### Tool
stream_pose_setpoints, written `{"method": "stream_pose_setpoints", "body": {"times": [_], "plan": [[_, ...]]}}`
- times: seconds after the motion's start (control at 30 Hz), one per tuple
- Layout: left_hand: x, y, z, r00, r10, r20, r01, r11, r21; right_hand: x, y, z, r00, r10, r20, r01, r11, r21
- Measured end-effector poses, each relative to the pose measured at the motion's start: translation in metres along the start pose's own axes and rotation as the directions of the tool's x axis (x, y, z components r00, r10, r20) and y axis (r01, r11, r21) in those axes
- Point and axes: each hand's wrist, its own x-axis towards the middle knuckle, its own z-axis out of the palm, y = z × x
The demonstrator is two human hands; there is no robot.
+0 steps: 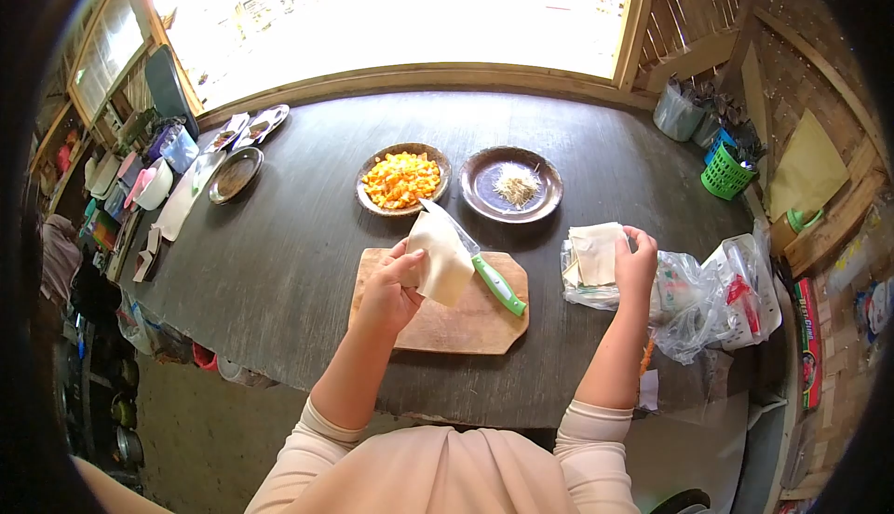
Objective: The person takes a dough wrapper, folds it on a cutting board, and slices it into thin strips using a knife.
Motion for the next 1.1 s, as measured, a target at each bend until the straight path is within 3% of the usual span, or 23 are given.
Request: {"method": "stream_pose_setpoints", "body": {"times": [0.07,0.13,0.17,0.2,0.27,0.3,0.53,0.6,0.63,0.67,0.7,0.73,0.8,0.87,0.93,1.07,1.1], "plan": [[0.001,-0.001,-0.001,1.0,-0.003,-0.008,0.003,1.0,-0.003,-0.003,-0.027,-0.011,0.999,-0.038,-0.023,0.038,0.999,-0.036],[0.002,-0.002,-0.002,1.0,0.002,0.022,-0.002,1.0,-0.017,-0.009,-0.055,-0.019,0.9,0.112,0.421,-0.25,0.924,0.29],[0.001,-0.002,-0.002,1.0,0.001,0.021,0.0,1.0,-0.016,-0.013,-0.06,-0.016,0.842,0.118,0.526,-0.293,0.919,0.263],[0.0,-0.002,0.0,1.0,-0.002,0.019,0.002,1.0,-0.012,-0.019,-0.065,-0.014,0.842,0.122,0.526,-0.297,0.919,0.261],[0.0,-0.004,0.001,1.0,-0.011,0.021,0.011,1.0,-0.01,-0.028,-0.074,-0.015,0.715,0.127,0.687,-0.191,0.981,0.018],[0.001,-0.004,0.0,1.0,-0.015,0.025,0.015,1.0,-0.005,-0.027,-0.062,-0.008,0.661,0.117,0.741,-0.221,0.974,0.044],[-0.002,0.0,0.004,0.998,-0.062,0.027,0.062,0.998,-0.026,-0.034,-0.099,-0.009,0.687,0.148,0.711,-0.145,0.987,-0.065],[0.0,-0.001,-0.004,0.992,-0.095,0.087,0.093,0.995,0.03,-0.05,-0.138,-0.004,0.758,-0.027,0.651,-0.081,0.987,0.136],[0.001,-0.002,-0.007,0.98,-0.135,0.144,0.123,0.988,0.089,-0.058,-0.152,0.0,0.757,-0.029,0.653,-0.08,0.987,0.136],[0.0,-0.001,-0.008,0.981,-0.133,0.143,0.121,0.989,0.089,-0.066,-0.164,0.003,0.683,-0.118,0.721,-0.098,0.963,0.25],[0.0,-0.001,-0.008,0.978,-0.146,0.146,0.113,0.971,0.212,-0.073,-0.17,0.006,0.602,-0.214,0.769,-0.128,0.925,0.358],[-0.001,0.0,-0.008,0.976,-0.158,0.149,0.101,0.938,0.332,-0.082,-0.166,0.013,0.601,-0.216,0.769,-0.128,0.924,0.36],[-0.002,0.001,-0.006,0.98,-0.136,0.144,0.073,0.925,0.373,-0.099,-0.152,0.033,0.632,-0.463,0.622,0.424,0.878,0.222],[-0.003,0.0,-0.005,0.984,-0.113,0.137,0.047,0.91,0.411,-0.101,-0.161,0.029,0.606,-0.41,0.682,0.353,0.907,0.231],[0.0,-0.001,-0.008,0.97,-0.162,0.182,0.089,0.929,0.358,-0.104,-0.165,0.028,0.692,-0.342,0.636,0.263,0.94,0.22],[0.003,0.005,-0.02,0.929,-0.211,0.303,0.089,0.924,0.372,-0.097,-0.159,0.029,0.665,-0.337,0.666,0.226,0.941,0.251],[0.004,0.008,-0.024,0.927,-0.216,0.306,0.071,0.903,0.424,-0.094,-0.161,0.027,0.673,-0.258,0.693,0.154,0.965,0.21]]}}
